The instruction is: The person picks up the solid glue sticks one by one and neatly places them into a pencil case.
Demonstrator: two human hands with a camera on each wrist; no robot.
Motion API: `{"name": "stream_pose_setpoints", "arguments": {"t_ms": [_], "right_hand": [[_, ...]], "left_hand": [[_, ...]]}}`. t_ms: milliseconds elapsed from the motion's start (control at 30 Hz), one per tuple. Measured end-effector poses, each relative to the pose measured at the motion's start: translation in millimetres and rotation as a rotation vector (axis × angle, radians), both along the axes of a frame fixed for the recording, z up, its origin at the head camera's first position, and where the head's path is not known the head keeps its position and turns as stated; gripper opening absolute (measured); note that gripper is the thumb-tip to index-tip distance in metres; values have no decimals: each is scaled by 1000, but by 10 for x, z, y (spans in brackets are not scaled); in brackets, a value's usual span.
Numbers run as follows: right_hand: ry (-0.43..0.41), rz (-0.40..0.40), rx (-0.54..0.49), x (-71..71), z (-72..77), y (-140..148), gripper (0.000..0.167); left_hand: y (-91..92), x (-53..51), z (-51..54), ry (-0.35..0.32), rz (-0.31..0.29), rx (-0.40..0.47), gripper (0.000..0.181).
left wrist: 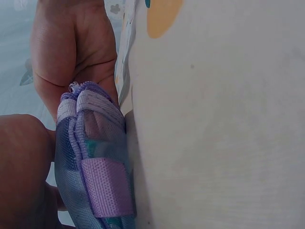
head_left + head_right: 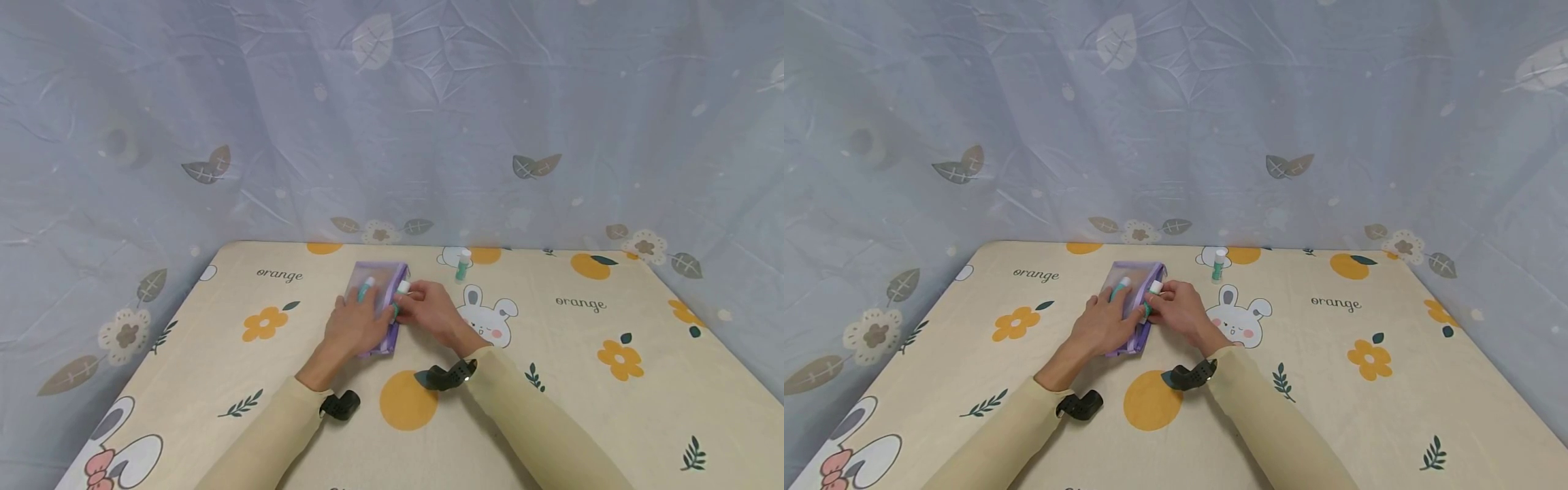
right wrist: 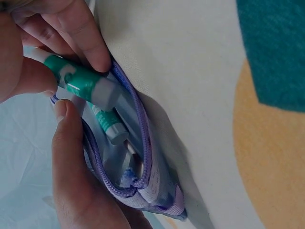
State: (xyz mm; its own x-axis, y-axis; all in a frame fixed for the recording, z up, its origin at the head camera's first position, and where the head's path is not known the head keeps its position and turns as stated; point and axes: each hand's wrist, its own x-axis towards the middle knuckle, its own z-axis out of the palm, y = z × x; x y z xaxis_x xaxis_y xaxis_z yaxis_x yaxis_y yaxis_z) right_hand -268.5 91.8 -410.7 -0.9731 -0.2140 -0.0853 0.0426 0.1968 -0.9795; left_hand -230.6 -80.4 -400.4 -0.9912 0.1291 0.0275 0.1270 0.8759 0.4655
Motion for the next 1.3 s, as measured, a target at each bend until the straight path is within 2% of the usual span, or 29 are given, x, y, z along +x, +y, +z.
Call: {"name": "stream_pose_setpoints", "arguments": {"t_ms": [167, 300, 800, 1300], "right_hand": [[-20, 4, -18, 0, -1, -4, 41], [-22, 4, -9, 10, 5, 4, 46], [-32, 2, -15, 14, 4, 17, 46], [-21, 19, -2, 15, 42, 10, 47]], "left_hand": [[1, 1, 8, -3, 7, 0, 64], [2, -4, 7, -7, 6, -1, 65], [3, -2, 25, -20, 4, 6, 64], [0, -10, -13, -10, 10, 3, 66]]}}
